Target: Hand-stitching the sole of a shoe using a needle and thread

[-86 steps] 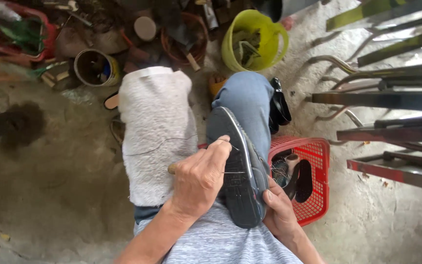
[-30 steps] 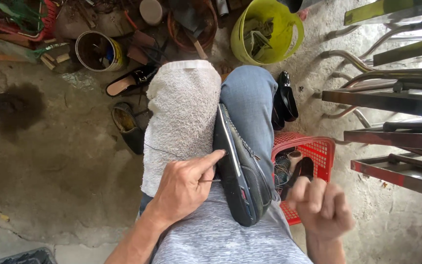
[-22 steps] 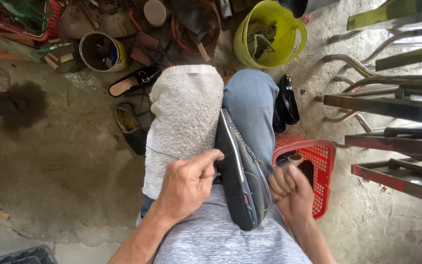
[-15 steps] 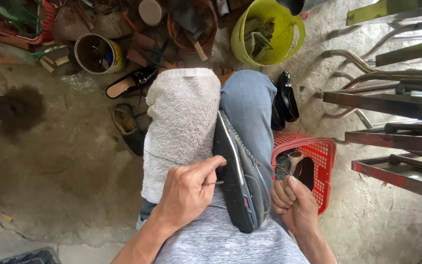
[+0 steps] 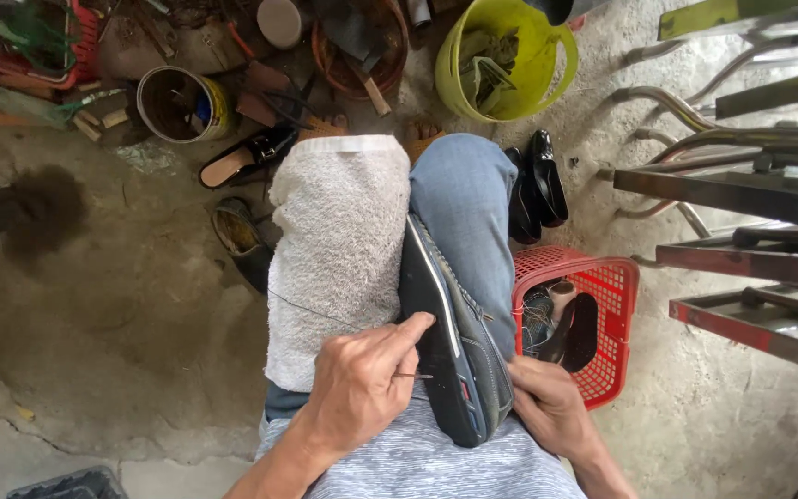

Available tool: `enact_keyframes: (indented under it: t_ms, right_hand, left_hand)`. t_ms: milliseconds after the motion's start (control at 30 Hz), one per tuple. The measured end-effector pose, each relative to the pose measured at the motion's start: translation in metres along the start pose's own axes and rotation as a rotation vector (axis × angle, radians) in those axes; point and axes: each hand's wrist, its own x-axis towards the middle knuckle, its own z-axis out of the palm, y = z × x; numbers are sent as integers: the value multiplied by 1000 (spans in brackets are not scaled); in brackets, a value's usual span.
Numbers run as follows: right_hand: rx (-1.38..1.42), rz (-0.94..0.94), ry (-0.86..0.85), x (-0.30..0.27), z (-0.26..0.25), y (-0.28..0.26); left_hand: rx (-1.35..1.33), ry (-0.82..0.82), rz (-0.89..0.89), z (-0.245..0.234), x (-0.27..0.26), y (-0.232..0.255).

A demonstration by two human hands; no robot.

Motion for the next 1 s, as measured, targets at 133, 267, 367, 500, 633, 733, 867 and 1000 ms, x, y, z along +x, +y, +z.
enact_keyframes:
  t_ms: [133,267,367,500,633,733,867,1000]
  right_hand:
    - [10,22,-82,-22,-2,10]
    - [105,99,25,-41,-1,19]
    - [110,101,41,-48,-1,28]
    - [144,86,76,-55,3,35]
    - [104,118,88,-69,3,45]
    - [89,185,106,-74,0,53]
    - [72,137,0,-43,-14,47]
    - [379,83,-109,17,-14,-17]
  left_hand:
    - [-26,8,-14,-3,1,1]
    - [15,6,10,1,1,2]
    - [25,7,4,3,1,1]
    - [14,2,-20,6,-3,0]
    - [18,20,-8,7,-5,0]
    - [27,22,-10,9,-5,-2]
    - [-2,60,-20,8,-5,-5]
    - [-35,43,-11,13,-3,0]
